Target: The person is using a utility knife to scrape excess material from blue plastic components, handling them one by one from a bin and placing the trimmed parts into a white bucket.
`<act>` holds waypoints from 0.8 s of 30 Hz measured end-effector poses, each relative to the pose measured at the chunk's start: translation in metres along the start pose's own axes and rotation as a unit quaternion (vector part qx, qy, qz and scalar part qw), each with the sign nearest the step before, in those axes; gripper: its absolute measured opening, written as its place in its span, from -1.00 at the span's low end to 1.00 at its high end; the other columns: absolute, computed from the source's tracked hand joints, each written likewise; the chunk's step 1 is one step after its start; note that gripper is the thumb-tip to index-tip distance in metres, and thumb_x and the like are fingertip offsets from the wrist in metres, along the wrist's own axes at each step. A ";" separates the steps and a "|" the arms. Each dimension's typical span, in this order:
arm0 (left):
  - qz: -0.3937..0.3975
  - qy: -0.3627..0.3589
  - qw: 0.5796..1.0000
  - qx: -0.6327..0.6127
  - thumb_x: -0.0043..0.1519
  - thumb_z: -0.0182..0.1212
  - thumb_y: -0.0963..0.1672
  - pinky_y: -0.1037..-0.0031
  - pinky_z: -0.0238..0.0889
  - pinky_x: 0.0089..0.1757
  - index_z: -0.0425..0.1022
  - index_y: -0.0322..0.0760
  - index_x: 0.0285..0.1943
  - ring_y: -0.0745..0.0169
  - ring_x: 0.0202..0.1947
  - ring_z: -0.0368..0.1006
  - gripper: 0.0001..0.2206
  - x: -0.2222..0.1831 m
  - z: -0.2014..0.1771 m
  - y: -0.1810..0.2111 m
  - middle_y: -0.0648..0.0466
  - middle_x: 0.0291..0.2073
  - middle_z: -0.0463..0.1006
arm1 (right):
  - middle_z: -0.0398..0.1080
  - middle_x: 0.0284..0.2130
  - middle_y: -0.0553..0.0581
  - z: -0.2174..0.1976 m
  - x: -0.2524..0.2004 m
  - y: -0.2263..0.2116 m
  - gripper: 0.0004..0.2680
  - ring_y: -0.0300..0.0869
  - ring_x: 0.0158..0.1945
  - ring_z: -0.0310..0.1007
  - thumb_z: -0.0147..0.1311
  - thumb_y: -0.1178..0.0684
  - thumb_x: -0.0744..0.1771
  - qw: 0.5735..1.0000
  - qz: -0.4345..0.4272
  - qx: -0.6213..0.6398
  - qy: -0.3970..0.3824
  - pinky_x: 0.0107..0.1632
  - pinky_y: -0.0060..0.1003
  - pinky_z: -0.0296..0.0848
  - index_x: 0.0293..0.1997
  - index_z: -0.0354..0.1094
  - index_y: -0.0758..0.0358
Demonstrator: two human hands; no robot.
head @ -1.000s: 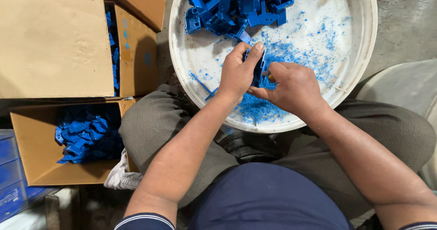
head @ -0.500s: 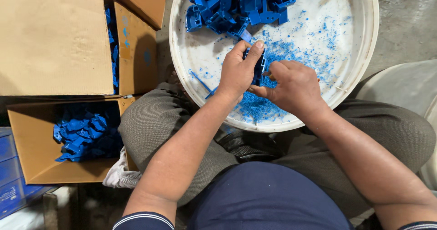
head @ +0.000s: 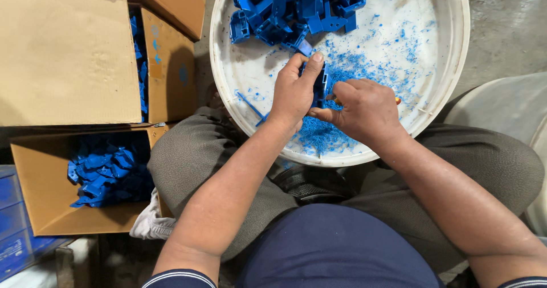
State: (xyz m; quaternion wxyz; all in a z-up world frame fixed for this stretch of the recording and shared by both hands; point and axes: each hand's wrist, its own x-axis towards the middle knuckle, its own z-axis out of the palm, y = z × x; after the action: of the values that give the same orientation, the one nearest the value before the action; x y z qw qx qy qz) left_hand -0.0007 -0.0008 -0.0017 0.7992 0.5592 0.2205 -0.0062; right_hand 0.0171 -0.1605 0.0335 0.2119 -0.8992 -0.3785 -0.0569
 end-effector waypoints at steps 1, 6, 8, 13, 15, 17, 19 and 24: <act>0.002 0.002 1.000 0.001 0.36 0.16 0.01 0.58 0.21 -0.44 0.47 -0.26 -0.24 0.53 -0.51 0.29 -0.73 0.000 0.000 -0.001 0.20 -0.51 0.44 | 0.30 -0.64 0.07 0.000 0.000 0.000 -0.56 -0.04 -0.53 0.40 0.26 -0.43 0.22 1.000 -0.001 -0.006 -0.003 -0.49 -0.12 0.32 -0.52 0.31 0.18; 0.025 0.010 1.000 -0.001 0.40 0.13 0.01 0.57 0.18 -0.39 0.41 -0.27 -0.28 0.52 -0.46 0.21 -0.70 0.005 -0.004 -0.009 0.23 -0.50 0.37 | 0.28 -0.66 0.08 0.003 -0.001 0.000 -0.56 -0.02 -0.53 0.39 0.28 -0.40 0.25 0.999 -0.002 -0.033 -0.010 -0.47 -0.09 0.31 -0.57 0.27 0.18; 0.048 0.026 0.998 0.004 0.41 0.11 0.00 0.56 0.14 -0.37 0.38 -0.25 -0.26 0.52 -0.43 0.15 -0.71 0.007 -0.005 -0.013 0.23 -0.47 0.32 | 0.28 -0.65 0.09 0.004 -0.002 0.001 -0.58 0.00 -0.50 0.40 0.29 -0.37 0.27 1.000 0.002 -0.009 -0.009 -0.44 -0.06 0.32 -0.56 0.28 0.18; 0.082 0.031 0.993 -0.076 0.42 0.08 -0.01 0.59 0.13 -0.24 0.39 -0.24 -0.20 0.54 -0.31 0.15 -0.75 0.008 -0.005 -0.018 0.24 -0.36 0.33 | 0.33 -0.59 0.16 0.006 0.000 0.001 -0.59 0.06 -0.50 0.40 0.30 -0.36 0.25 0.990 0.092 0.103 0.018 -0.41 -0.08 0.34 -0.38 0.38 0.27; 0.077 0.039 0.990 -0.108 0.41 0.12 -0.01 0.58 0.08 -0.26 0.38 -0.24 -0.22 0.53 -0.32 0.12 -0.74 0.009 -0.004 -0.017 0.23 -0.36 0.30 | 0.32 -0.62 0.19 0.007 0.001 0.001 -0.58 0.06 -0.53 0.39 0.30 -0.35 0.24 0.979 0.139 0.148 -0.004 -0.42 -0.10 0.33 -0.36 0.37 0.30; 0.090 0.037 0.988 -0.116 0.37 0.20 0.00 0.57 0.11 -0.25 0.33 -0.21 -0.24 0.52 -0.32 0.14 -0.74 0.007 -0.003 -0.017 0.22 -0.36 0.32 | 0.30 -0.66 0.20 0.007 0.001 0.002 -0.58 0.03 -0.56 0.37 0.28 -0.34 0.25 0.959 0.192 0.204 -0.038 -0.44 -0.12 0.32 -0.36 0.35 0.31; 0.105 0.032 0.986 -0.126 0.35 0.26 0.00 0.57 0.13 -0.25 0.31 -0.19 -0.24 0.51 -0.31 0.15 -0.72 0.005 -0.003 -0.016 0.21 -0.35 0.33 | 0.28 -0.66 0.21 0.010 0.002 0.004 -0.57 0.02 -0.58 0.31 0.26 -0.32 0.28 0.950 0.207 0.229 -0.054 -0.45 -0.12 0.30 -0.41 0.29 0.35; 0.105 0.000 0.987 -0.122 0.33 0.27 0.01 0.58 0.16 -0.26 0.29 -0.18 -0.21 0.51 -0.32 0.17 -0.70 -0.001 -0.004 -0.014 0.21 -0.35 0.34 | 0.25 -0.69 0.20 0.013 0.002 0.007 -0.61 -0.04 -0.62 0.24 0.21 -0.27 0.32 0.943 0.205 0.254 -0.067 -0.48 -0.13 0.27 -0.44 0.27 0.33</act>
State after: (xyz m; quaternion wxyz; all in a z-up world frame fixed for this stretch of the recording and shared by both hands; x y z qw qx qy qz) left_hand -0.0062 -0.0024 -0.0148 0.8579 0.4772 0.1591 0.1048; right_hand 0.0227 -0.1579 0.0202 0.4143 -0.8756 -0.2013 0.1456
